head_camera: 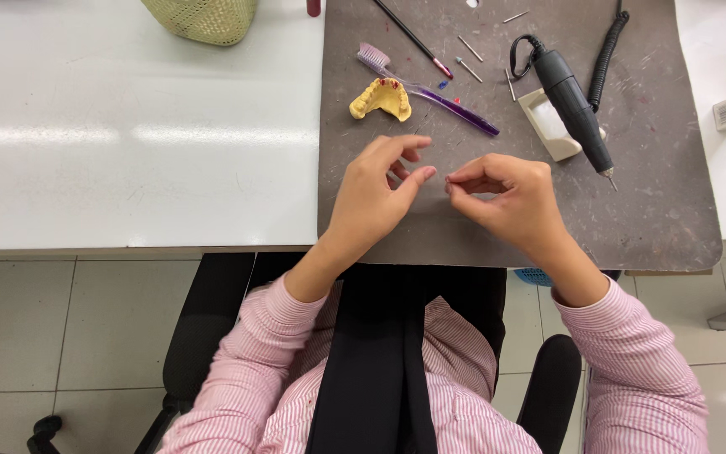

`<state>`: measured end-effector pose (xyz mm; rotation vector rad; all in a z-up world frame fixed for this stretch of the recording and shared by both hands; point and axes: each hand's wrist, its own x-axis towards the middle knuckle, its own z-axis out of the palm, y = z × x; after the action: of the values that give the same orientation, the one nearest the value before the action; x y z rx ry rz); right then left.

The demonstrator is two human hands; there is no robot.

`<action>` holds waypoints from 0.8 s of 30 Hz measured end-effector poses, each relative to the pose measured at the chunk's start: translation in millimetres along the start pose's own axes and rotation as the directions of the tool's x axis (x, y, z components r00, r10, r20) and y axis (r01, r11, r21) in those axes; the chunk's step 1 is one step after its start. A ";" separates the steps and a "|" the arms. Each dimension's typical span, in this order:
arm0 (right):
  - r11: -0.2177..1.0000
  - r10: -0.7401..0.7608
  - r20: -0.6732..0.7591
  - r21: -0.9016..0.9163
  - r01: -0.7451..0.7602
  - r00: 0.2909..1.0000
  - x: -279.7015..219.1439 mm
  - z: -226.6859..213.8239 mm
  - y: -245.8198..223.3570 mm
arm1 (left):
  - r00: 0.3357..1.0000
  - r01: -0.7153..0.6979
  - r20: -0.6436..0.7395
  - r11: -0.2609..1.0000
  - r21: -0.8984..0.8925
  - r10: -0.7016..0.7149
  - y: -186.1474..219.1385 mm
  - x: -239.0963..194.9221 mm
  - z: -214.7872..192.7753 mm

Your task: The person uses a rotary handpiece to grind a small tooth-shaped object, then places it into a yellow denture model and adjusts it with a brush. The person repeats grinding and placement steps on the same object throughout the clip.

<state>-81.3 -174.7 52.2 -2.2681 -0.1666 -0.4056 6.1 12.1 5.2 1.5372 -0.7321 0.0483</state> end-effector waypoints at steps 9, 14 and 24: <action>0.970 -0.010 0.127 -0.238 0.040 0.992 39.1 -39.9 -15.7 | 0.980 -0.172 0.047 0.702 0.691 0.193 -16.9 62.8 -50.2; 0.985 -0.116 0.111 -0.111 0.129 0.987 97.9 -14.5 16.1 | 0.990 -0.141 0.108 0.697 0.703 0.092 -51.5 91.8 -43.9; 0.994 -0.108 0.112 0.036 0.105 0.988 134.2 27.6 68.3 | 0.978 -0.203 0.062 0.836 0.510 0.200 -67.2 77.4 -33.2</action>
<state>68.2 -201.0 32.8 -2.2602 -0.3515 -0.3265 111.9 5.3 -14.4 1.9614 -0.9351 0.4297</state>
